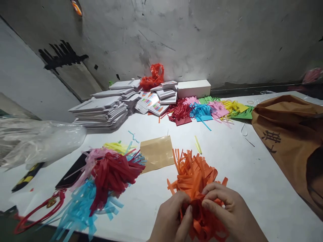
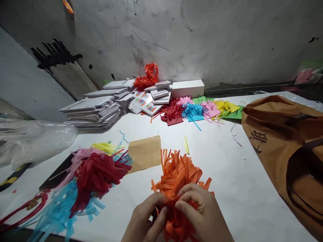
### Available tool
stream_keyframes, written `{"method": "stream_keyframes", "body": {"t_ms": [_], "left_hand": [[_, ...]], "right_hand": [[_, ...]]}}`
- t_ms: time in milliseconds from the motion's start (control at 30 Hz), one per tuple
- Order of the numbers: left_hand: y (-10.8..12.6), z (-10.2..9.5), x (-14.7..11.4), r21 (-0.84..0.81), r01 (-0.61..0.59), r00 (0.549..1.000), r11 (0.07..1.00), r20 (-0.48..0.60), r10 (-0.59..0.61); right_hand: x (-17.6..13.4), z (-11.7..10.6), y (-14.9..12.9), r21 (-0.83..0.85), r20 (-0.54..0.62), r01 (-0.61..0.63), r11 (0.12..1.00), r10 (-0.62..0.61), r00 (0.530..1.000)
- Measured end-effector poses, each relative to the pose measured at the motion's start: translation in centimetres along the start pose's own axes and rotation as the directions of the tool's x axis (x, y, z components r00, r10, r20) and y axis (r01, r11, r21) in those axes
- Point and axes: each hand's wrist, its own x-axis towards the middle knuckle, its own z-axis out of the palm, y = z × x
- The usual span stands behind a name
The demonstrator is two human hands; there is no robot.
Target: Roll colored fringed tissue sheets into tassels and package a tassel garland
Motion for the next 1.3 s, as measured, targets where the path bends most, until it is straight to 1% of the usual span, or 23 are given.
{"method": "stream_keyframes", "body": {"t_ms": [67, 100, 167, 233, 267, 400, 433, 467, 500, 533, 567, 600, 667, 733, 800, 867, 967, 1033, 1133, 1200, 1233, 1267, 1300], "left_hand": [[0.0, -0.2, 0.2, 0.015, -0.005, 1.0, 1.0, 0.025, 0.005], [-0.1, -0.2, 0.2, 0.02, -0.009, 1.0, 1.0, 0.029, 0.009], [-0.1, -0.2, 0.3, 0.024, -0.018, 0.999, 1.0, 0.027, 0.017], [-0.1, -0.1, 0.3, 0.023, -0.026, 0.999, 0.999, 0.029, 0.025], [0.0, -0.1, 0.4, 0.025, -0.033, 0.999, 0.999, 0.033, 0.032], [0.1, -0.3, 0.8, 0.079, -0.108, 0.992, 0.991, 0.072, 0.102], [0.1, -0.5, 0.9, 0.099, -0.144, 0.986, 0.985, 0.101, 0.134], [0.1, -0.7, 1.1, 0.123, -0.177, 0.977, 0.977, 0.141, 0.16], [0.2, -1.0, 1.3, 0.147, -0.202, 0.968, 0.968, 0.181, 0.174], [0.2, -1.4, 1.5, 0.172, -0.216, 0.961, 0.961, 0.212, 0.178], [0.3, -1.7, 1.7, 0.196, -0.217, 0.959, 0.956, 0.225, 0.172], [0.4, -2.1, 1.9, 0.215, -0.206, 0.964, 0.955, 0.211, 0.16], [0.8, -2.7, 2.1, 0.249, -0.178, 0.982, 0.952, 0.101, 0.157], [1.3, -2.8, 2.1, 0.279, -0.191, 0.978, 0.941, -0.028, 0.207], [1.7, -2.6, 2.0, 0.312, -0.251, 0.955, 0.916, -0.076, 0.287], [2.0, -2.0, 1.8, 0.343, -0.308, 0.937, 0.887, -0.052, 0.345], [2.1, -1.3, 1.9, 0.393, -0.328, 0.923, 0.859, -0.06, 0.38], [2.2, -1.3, 2.0, 0.42, -0.358, 0.894, 0.834, -0.102, 0.436], [2.4, -2.0, 2.2, 0.458, -0.47, 0.809, 0.755, -0.119, 0.576], [2.3, -2.7, 2.1, 0.441, -0.555, 0.759, 0.705, -0.079, 0.647], [2.3, -3.2, 2.0, 0.406, -0.59, 0.746, 0.698, -0.057, 0.663], [2.1, -3.6, 1.8, 0.362, -0.602, 0.748, 0.712, -0.056, 0.661], [2.0, -4.2, 1.6, 0.308, -0.586, 0.769, 0.749, -0.078, 0.634]], "right_hand": [[-0.1, -0.1, 0.2, -0.125, -0.018, 0.093, 0.988, -0.096, 0.995], [-0.1, -0.1, 0.3, -0.213, -0.044, 0.169, 0.962, -0.182, 0.982], [-0.3, 0.0, 0.5, -0.4, -0.063, 0.328, 0.856, -0.383, 0.922], [-0.4, 0.4, 0.7, -0.549, -0.033, 0.425, 0.72, -0.527, 0.849], [-0.4, 0.7, 0.7, -0.603, -0.009, 0.445, 0.663, -0.563, 0.827], [0.0, 1.4, 0.9, -0.764, 0.091, 0.451, 0.462, -0.614, 0.784], [0.1, 1.3, 0.9, -0.779, 0.106, 0.459, 0.427, -0.633, 0.767], [0.3, 1.2, 0.9, -0.779, 0.111, 0.469, 0.416, -0.645, 0.756], [0.4, 1.0, 0.8, -0.763, 0.106, 0.479, 0.435, -0.647, 0.756], [0.5, 0.7, 0.7, -0.734, 0.1, 0.482, 0.479, -0.626, 0.773], [0.6, 0.4, 0.6, -0.694, 0.097, 0.471, 0.544, -0.578, 0.81], [0.8, 0.0, 0.4, -0.647, 0.099, 0.442, 0.621, -0.506, 0.857], [1.0, -0.5, 0.1, -0.55, 0.126, 0.342, 0.762, -0.328, 0.936], [1.2, -0.6, -0.2, -0.489, 0.132, 0.243, 0.837, -0.205, 0.97], [1.3, -0.5, -0.3, -0.485, 0.116, 0.214, 0.848, -0.18, 0.977], [1.2, -0.1, -0.4, -0.507, 0.116, 0.227, 0.831, -0.196, 0.974], [0.8, 0.4, -0.5, -0.501, 0.149, 0.231, 0.834, -0.179, 0.972], [0.4, 0.4, -0.4, -0.497, 0.128, 0.224, 0.838, -0.185, 0.974], [0.3, 0.0, 0.1, -0.542, 0.009, 0.213, 0.813, -0.248, 0.969], [0.6, -0.6, 0.6, -0.561, -0.073, 0.21, 0.801, -0.3, 0.951], [0.9, -1.1, 0.9, -0.556, -0.104, 0.204, 0.806, -0.311, 0.945], [1.2, -1.8, 1.3, -0.543, -0.136, 0.188, 0.818, -0.307, 0.942], [1.6, -2.7, 1.8, -0.527, -0.171, 0.152, 0.836, -0.28, 0.945]]}}
